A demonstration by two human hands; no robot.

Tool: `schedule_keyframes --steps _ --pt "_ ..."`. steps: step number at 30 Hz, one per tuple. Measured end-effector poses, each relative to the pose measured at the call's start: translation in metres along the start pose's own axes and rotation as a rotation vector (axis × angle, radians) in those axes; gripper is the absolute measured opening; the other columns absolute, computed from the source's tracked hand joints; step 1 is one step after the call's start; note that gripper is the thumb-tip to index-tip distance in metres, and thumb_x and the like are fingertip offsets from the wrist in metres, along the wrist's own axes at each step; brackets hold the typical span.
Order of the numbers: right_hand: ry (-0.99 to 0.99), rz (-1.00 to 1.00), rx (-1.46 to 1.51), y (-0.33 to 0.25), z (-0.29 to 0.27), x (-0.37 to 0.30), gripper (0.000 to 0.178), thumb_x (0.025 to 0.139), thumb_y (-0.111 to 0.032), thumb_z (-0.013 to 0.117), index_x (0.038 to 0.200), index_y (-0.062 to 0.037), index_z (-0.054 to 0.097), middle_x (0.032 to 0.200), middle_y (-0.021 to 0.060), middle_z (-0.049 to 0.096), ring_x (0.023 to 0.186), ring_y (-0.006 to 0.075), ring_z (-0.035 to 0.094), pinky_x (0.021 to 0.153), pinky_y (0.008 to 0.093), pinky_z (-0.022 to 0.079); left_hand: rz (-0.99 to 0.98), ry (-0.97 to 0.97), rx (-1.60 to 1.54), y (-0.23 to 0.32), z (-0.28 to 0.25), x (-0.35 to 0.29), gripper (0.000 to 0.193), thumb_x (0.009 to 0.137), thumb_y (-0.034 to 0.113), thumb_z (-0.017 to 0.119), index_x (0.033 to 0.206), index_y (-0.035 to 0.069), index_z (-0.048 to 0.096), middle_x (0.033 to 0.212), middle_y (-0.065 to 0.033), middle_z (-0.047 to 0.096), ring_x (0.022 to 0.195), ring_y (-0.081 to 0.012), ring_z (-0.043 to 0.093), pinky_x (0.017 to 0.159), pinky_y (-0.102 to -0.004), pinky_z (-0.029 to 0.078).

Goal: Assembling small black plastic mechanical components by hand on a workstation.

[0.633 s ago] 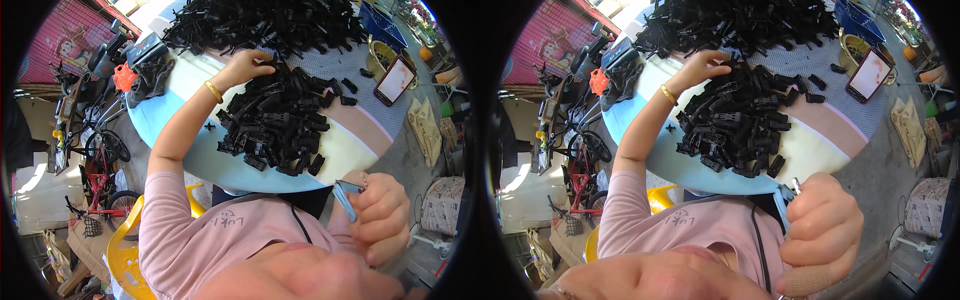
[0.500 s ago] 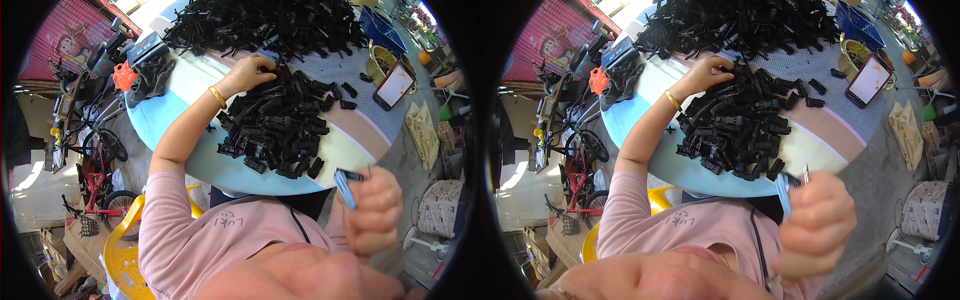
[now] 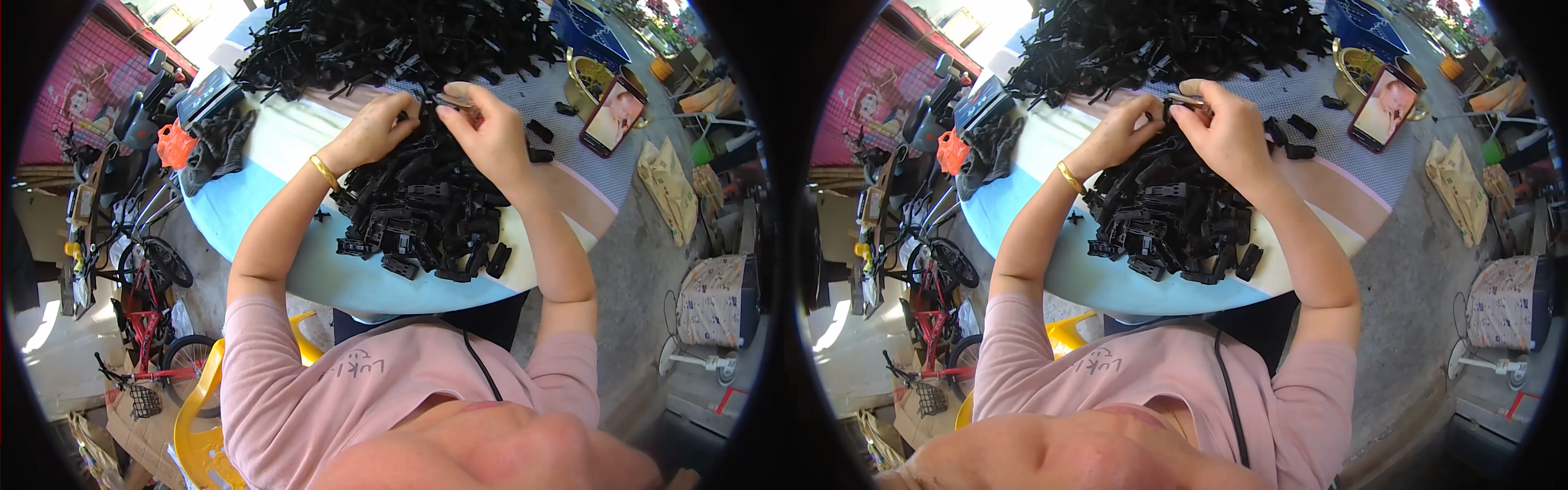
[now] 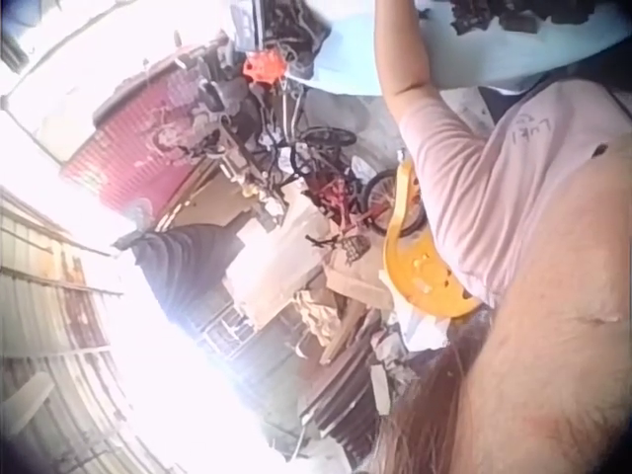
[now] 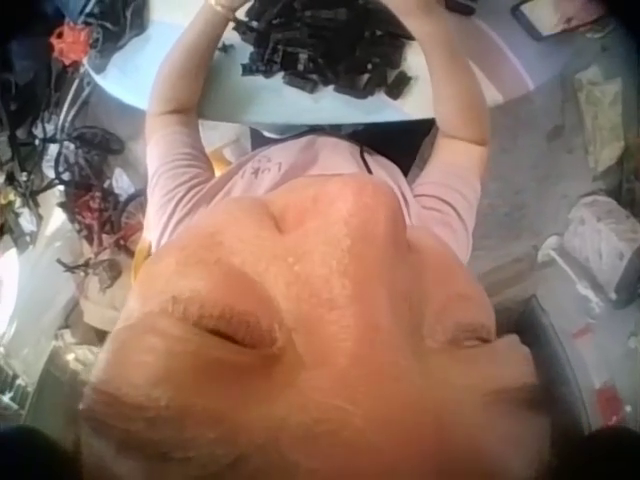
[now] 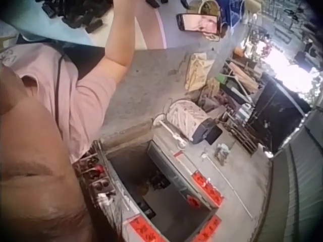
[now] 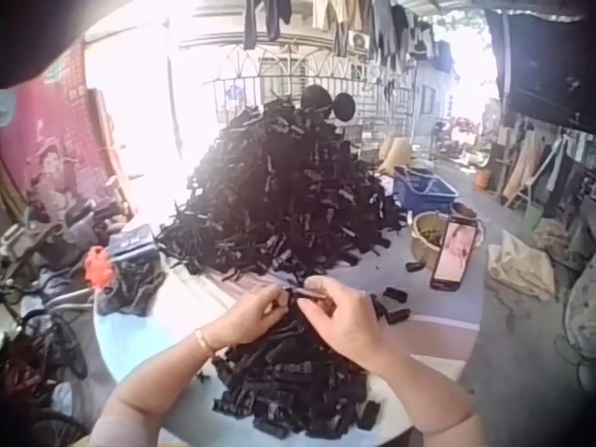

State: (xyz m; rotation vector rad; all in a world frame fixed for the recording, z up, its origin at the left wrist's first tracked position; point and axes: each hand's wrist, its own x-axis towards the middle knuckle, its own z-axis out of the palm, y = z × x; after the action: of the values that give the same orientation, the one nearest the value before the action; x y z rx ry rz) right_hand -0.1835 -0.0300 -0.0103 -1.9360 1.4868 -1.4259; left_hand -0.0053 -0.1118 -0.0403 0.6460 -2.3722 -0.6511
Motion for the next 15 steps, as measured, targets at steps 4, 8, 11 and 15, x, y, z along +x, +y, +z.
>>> schedule_keyframes --steps 4,8,11,15 --pt "-0.026 0.074 0.173 0.010 0.005 0.001 0.030 0.081 -0.012 0.064 0.107 0.0017 0.057 0.092 0.0105 0.065 0.082 0.0122 0.061 0.071 0.0223 0.048 0.221 0.151 0.045 0.027 -0.010 0.004 0.015 0.077 0.000 0.058 0.089 0.000 0.050 0.092 -0.0132 0.053 0.088 -0.0280 0.051 0.077 -0.0342 0.042" --pt "-0.062 -0.111 0.187 -0.003 0.001 -0.003 0.020 0.081 -0.008 0.063 0.098 0.0016 0.061 0.084 0.0057 0.064 0.071 0.0083 0.059 0.066 0.0204 0.048 0.362 0.153 0.003 0.042 -0.018 0.002 0.015 0.075 0.000 0.058 0.087 0.002 0.050 0.091 -0.0103 0.054 0.094 -0.0291 0.048 0.081 -0.0352 0.041" --pt "0.012 -0.243 0.199 -0.013 0.000 -0.005 0.013 0.079 -0.005 0.064 0.089 0.0016 0.062 0.080 0.0048 0.062 0.067 0.0077 0.058 0.061 0.0198 0.047 0.425 0.163 0.028 0.048 -0.025 0.003 0.016 0.074 -0.002 0.059 0.087 0.002 0.050 0.094 -0.0104 0.055 0.093 -0.0290 0.049 0.080 -0.0357 0.042" --pt "0.051 -0.445 0.180 -0.022 -0.007 -0.007 0.009 0.077 0.000 0.064 0.085 0.0016 0.061 0.078 0.0076 0.062 0.065 0.0102 0.058 0.059 0.0211 0.048 0.421 0.182 0.009 0.060 -0.024 0.000 0.022 0.074 -0.002 0.061 0.093 0.003 0.051 0.096 -0.0104 0.055 0.097 -0.0271 0.050 0.083 -0.0340 0.043"
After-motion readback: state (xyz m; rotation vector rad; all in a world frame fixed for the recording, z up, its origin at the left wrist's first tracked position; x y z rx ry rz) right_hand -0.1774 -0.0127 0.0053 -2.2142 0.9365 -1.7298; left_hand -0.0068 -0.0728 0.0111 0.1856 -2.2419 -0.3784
